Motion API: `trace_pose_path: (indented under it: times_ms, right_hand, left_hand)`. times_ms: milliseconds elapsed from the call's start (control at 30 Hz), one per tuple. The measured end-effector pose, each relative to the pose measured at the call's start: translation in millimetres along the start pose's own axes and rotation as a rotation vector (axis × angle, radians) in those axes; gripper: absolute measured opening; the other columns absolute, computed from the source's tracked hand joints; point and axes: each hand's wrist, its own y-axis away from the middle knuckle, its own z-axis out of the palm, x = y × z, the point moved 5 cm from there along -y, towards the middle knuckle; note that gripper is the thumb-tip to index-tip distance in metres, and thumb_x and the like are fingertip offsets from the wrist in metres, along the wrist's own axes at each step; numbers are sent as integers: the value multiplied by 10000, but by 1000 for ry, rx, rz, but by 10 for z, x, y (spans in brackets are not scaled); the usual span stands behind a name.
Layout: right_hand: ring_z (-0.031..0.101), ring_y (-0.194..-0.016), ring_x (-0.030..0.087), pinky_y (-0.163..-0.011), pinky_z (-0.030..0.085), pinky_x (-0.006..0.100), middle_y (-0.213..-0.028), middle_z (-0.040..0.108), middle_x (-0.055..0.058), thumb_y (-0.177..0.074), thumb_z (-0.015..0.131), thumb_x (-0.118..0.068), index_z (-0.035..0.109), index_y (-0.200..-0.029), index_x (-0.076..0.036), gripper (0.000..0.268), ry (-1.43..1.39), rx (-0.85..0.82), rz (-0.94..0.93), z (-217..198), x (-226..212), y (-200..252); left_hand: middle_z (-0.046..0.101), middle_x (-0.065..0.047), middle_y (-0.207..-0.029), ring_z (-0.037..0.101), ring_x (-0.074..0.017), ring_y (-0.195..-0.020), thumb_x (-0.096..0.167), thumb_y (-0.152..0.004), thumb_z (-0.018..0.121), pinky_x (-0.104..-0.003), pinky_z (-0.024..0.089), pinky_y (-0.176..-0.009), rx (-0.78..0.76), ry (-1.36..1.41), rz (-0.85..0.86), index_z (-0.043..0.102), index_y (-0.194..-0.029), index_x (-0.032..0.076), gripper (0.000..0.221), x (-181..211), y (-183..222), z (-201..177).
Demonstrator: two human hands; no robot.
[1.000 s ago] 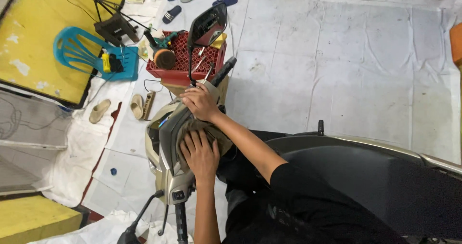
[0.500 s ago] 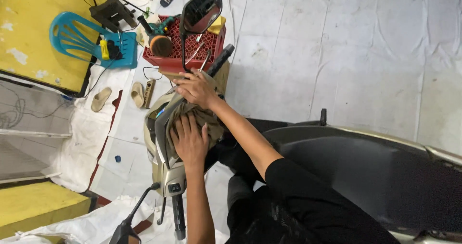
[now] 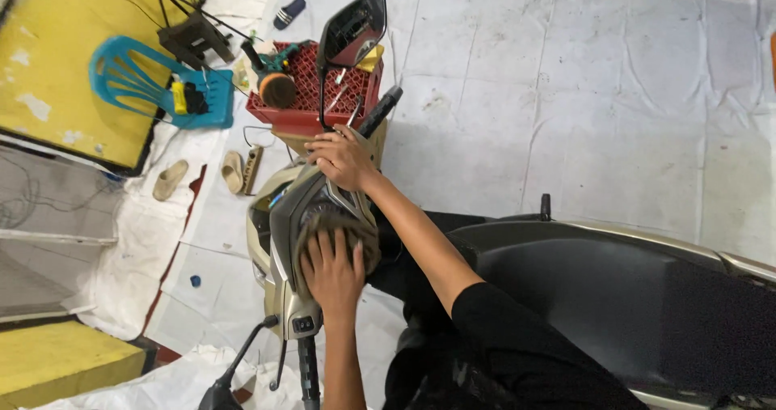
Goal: The person wipes the dashboard and handlebar area of a scooter using a cloth. The camera angle is unstable, frequently obscuring the hands and the scooter's front section.
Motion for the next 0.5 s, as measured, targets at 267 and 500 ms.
trace_pose_path:
  times_ms: [267,500]
  right_hand:
    - [625,-1280,211,-1235,255,520,-1133,779,40,-910,476,-289,798,-906,-226,328,59,28,-18,-21,18,-65]
    - [605,-1292,172,-1249,229,480,-1174,770,3,-897,459,-246,805,-911,-212,348,-27,47,40,-3,-35,8]
  left_hand:
    - [676,-77,-1254,621,-242,-1231,608,-1028,462,-442,483,-1015,22,-23,76,676,-1264,157,551,115,-566,181]
    - [651,-121,-1276,611,-336,-1224,552,-985,546,-510,480,-999,-32,44,44,667,-1288,196,482,-175,370,-45]
